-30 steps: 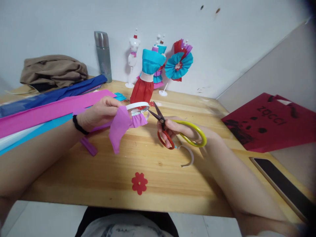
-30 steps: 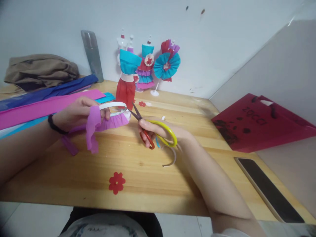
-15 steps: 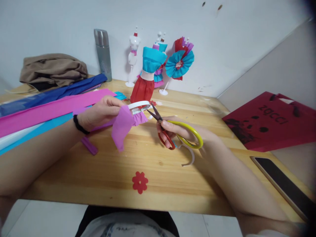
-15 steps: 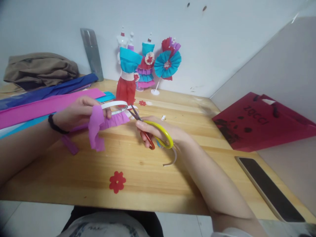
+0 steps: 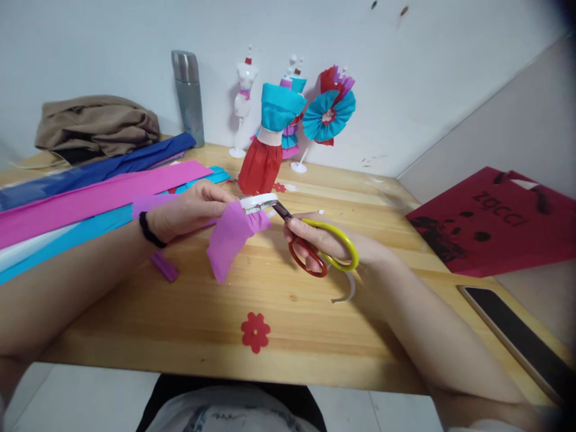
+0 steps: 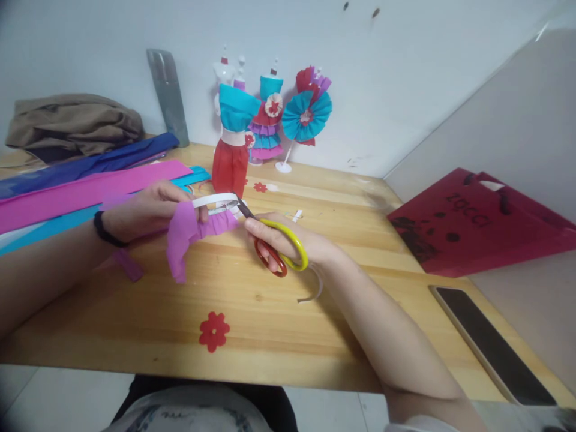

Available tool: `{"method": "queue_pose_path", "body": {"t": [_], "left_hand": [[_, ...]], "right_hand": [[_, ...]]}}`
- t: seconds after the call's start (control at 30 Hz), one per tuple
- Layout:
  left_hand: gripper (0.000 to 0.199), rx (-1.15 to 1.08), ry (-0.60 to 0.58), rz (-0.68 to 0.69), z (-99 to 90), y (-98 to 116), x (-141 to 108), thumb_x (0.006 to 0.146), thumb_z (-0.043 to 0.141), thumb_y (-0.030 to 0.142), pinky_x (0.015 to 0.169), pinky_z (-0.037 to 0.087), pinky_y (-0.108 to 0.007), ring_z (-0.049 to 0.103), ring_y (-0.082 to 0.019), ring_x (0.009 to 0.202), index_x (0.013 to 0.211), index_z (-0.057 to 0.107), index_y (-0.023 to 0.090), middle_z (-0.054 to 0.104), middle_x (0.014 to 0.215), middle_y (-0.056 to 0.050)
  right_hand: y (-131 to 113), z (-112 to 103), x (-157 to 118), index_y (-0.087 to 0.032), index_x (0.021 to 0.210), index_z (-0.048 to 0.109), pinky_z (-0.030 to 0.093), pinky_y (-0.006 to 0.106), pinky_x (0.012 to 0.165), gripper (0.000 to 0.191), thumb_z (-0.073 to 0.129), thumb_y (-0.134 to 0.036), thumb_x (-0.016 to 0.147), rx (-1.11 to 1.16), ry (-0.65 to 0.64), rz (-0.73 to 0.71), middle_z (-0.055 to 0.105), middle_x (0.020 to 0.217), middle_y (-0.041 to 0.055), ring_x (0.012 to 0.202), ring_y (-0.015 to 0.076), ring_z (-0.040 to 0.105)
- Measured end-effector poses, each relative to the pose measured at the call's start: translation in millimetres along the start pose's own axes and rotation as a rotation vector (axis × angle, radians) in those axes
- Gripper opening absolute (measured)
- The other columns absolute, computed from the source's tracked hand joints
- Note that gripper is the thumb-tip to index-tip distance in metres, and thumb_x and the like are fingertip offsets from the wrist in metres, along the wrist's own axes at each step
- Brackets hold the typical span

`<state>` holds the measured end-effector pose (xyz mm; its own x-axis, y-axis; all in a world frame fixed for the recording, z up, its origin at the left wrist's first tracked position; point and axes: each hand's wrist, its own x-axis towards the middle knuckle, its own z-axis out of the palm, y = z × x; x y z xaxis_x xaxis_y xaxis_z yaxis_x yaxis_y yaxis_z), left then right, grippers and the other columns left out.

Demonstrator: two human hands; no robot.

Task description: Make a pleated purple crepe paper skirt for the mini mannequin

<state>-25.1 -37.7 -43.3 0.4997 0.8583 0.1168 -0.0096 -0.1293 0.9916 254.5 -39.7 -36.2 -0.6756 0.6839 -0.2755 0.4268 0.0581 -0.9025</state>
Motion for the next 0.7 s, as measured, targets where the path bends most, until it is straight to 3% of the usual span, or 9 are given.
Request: {"method": "queue_pose_path", "body": {"t": [0.23,0.43,0.6,0.7], "left_hand": [[0.022,-0.018,-0.015,0.039,0.5,2.1,1.8,0.074,0.084,0.034,0.06,0.051,-0.025,0.065,-0.015,0.061,0.067,0.079,0.014,0.074,0.068,-0.007],[0.025,0.034,-0.014,0.049,-12.2,11.2,-0.5,0.072,0.086,0.038,0.063,0.054,-0.028,0.068,-0.019,0.065,0.065,0.079,0.014,0.075,0.07,-0.008],[0.024,0.047,0.014,0.045,-20.7,12.1,-2.9,0.072,0.085,0.038,0.065,0.055,-0.029,0.068,-0.019,0.067,0.066,0.079,0.014,0.076,0.072,-0.009],[0.023,0.055,0.013,0.062,-21.3,9.2,-2.0,0.073,0.083,0.035,0.065,0.055,-0.029,0.067,-0.02,0.069,0.065,0.078,0.015,0.076,0.072,-0.008]], "right_hand": [[-12.7,-10.8,-7.5,-0.023,0.076,0.044,0.038,0.025,0.039,0.05,0.047,-0.07,0.095,-0.386,0.15,0.16,0.052,0.045,-0.0036,0.036,0.0146,0.051],[-15.3,-7.7,-1.3,-0.021,0.066,0.05,0.033,0.028,0.051,0.044,0.066,-0.054,0.09,-0.865,0.042,0.15,0.061,0.061,0.0048,0.053,0.0152,0.052],[-4.0,13.0,12.6,-0.018,0.09,0.069,0.033,0.027,0.055,0.015,0.065,-0.033,0.087,-0.868,0.117,0.059,0.068,0.072,0.0046,0.058,0.0149,0.053],[-8.7,17.3,12.1,-0.018,0.107,0.072,0.032,0.027,0.057,0.026,0.055,-0.02,0.087,-0.907,0.137,0.022,0.071,0.076,0.0047,0.06,0.0145,0.056]]}}
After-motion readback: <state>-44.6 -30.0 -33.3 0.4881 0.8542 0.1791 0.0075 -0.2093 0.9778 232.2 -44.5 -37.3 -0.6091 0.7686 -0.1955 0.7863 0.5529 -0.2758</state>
